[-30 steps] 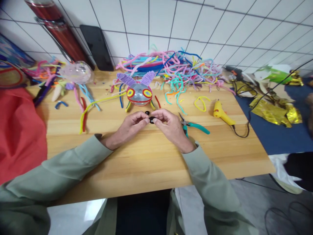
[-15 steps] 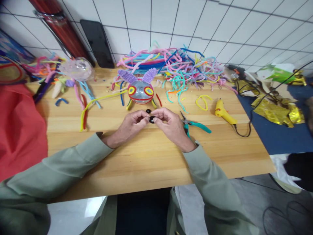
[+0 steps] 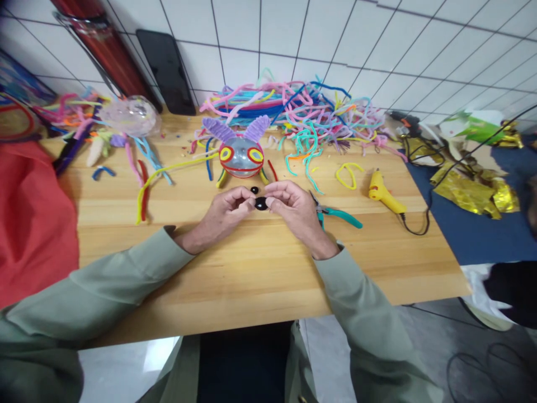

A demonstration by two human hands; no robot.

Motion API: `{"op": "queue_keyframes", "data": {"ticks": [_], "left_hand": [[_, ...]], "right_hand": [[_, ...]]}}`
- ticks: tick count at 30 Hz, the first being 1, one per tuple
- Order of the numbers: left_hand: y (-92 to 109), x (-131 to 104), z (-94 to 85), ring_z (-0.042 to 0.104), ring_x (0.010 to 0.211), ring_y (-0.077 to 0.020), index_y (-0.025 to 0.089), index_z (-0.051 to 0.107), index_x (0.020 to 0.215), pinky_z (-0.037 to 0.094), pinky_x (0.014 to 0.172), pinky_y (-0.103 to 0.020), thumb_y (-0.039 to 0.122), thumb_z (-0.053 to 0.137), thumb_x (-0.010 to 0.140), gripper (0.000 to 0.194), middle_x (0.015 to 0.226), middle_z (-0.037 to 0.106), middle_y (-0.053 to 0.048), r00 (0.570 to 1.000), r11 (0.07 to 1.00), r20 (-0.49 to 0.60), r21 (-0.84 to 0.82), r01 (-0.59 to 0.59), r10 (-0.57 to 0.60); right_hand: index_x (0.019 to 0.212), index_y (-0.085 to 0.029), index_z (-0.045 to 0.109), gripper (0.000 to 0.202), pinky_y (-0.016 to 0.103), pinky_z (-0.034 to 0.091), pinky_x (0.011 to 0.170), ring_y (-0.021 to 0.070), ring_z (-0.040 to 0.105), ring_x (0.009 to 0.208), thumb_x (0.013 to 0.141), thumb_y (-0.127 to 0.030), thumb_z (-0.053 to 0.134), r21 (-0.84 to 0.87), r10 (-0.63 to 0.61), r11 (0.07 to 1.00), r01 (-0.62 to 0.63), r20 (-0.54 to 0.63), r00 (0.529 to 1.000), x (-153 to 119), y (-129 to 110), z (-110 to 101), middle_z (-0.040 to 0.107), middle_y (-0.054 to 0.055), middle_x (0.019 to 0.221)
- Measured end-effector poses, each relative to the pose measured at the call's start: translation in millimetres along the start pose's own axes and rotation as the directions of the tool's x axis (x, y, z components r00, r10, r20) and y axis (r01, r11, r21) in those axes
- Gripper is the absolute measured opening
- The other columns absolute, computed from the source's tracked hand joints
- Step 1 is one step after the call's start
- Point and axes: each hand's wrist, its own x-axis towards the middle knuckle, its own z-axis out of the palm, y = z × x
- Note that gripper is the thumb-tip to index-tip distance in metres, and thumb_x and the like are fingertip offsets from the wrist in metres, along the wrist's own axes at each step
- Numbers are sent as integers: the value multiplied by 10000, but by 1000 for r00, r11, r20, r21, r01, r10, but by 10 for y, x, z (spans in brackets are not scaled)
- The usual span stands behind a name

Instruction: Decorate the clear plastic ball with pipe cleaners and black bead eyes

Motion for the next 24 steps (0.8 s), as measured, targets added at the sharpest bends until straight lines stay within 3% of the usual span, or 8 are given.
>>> {"op": "queue_keyframes", "data": {"ticks": [8, 13, 18, 24], "left_hand": [[-36, 12, 4, 448, 656, -131, 202, 623, 810, 363, 625, -275, 348, 675, 897, 178, 720, 562, 16, 998, 1000, -65, -9, -11, 10], [-35, -5, 17, 478, 663, -138, 204, 648, 839, 371, 624, -277, 364, 675, 935, 189, 743, 604, 2, 999, 999, -23, 46, -25, 26], [-18, -33, 19, 493, 657, -129, 192, 692, 899, 373, 631, -278, 318, 695, 951, 137, 769, 612, -3, 996, 987, 3, 137, -89, 89], [-45, -27, 20, 496, 685, -128, 185, 677, 899, 392, 649, -266, 364, 675, 998, 204, 789, 628, -2, 997, 995, 36, 68, -77, 74]], "right_hand": [[1095, -242, 726, 259, 335, 627, 808, 176, 750, 875, 862, -324, 801, -84, -80, 993, 79, -6, 997, -6, 38, -4, 791, 19, 951], [1092, -250, 692, 238, 328, 599, 764, 169, 731, 805, 860, -276, 738, -202, -198, 961, 190, -17, 980, -13, 57, -2, 760, -5, 867], [1085, -270, 678, 291, 345, 574, 771, 170, 717, 768, 821, -151, 661, -402, -313, 867, 296, 23, 949, -72, -27, 26, 743, -29, 827], [1069, -270, 670, 292, 338, 568, 771, 165, 697, 764, 817, -126, 642, -396, -324, 871, 289, -23, 946, -103, -37, 80, 724, -35, 830]]}}
